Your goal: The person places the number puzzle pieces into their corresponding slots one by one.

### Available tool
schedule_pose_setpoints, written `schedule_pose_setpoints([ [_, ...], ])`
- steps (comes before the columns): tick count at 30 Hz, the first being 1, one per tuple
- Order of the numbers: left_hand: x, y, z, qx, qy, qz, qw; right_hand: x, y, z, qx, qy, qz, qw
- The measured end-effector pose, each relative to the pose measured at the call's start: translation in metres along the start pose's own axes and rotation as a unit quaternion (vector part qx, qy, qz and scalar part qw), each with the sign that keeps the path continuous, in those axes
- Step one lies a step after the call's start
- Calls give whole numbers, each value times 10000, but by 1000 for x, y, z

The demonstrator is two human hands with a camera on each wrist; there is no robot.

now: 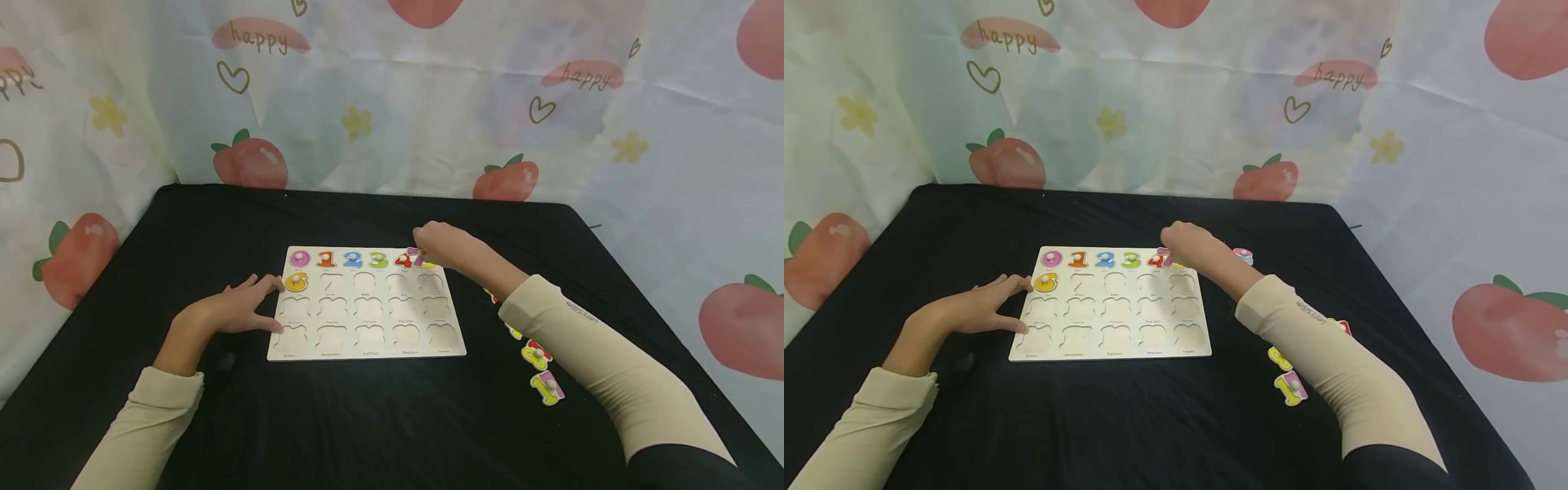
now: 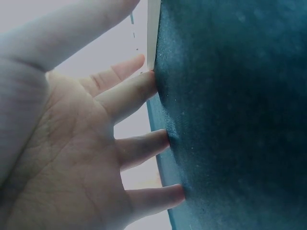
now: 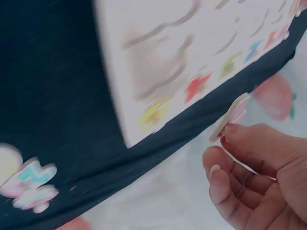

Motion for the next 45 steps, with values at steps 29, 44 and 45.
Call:
schedule_pose_setpoints([
  [29,4,-3,-1,25,80,69,9999,88,-65,-44,545,-235,905,9941],
  [44,8,-4,-2,56,46,75,9999,105,-79,-47,623,-350,1235,9898],
  [45,9,-4,-2,48,47,72,10000,105,-79,-47,626,-359,1238,9897],
])
Point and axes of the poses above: each hand's wrist, its own y-axis away from the middle knuckle, its own z-axis out of the back of the hand, x = y × z, the point moved 2 cm from there along -y, towards the middle knuckle, and after that the axes turned 15 degrees about -y, right-handed, at the moved point
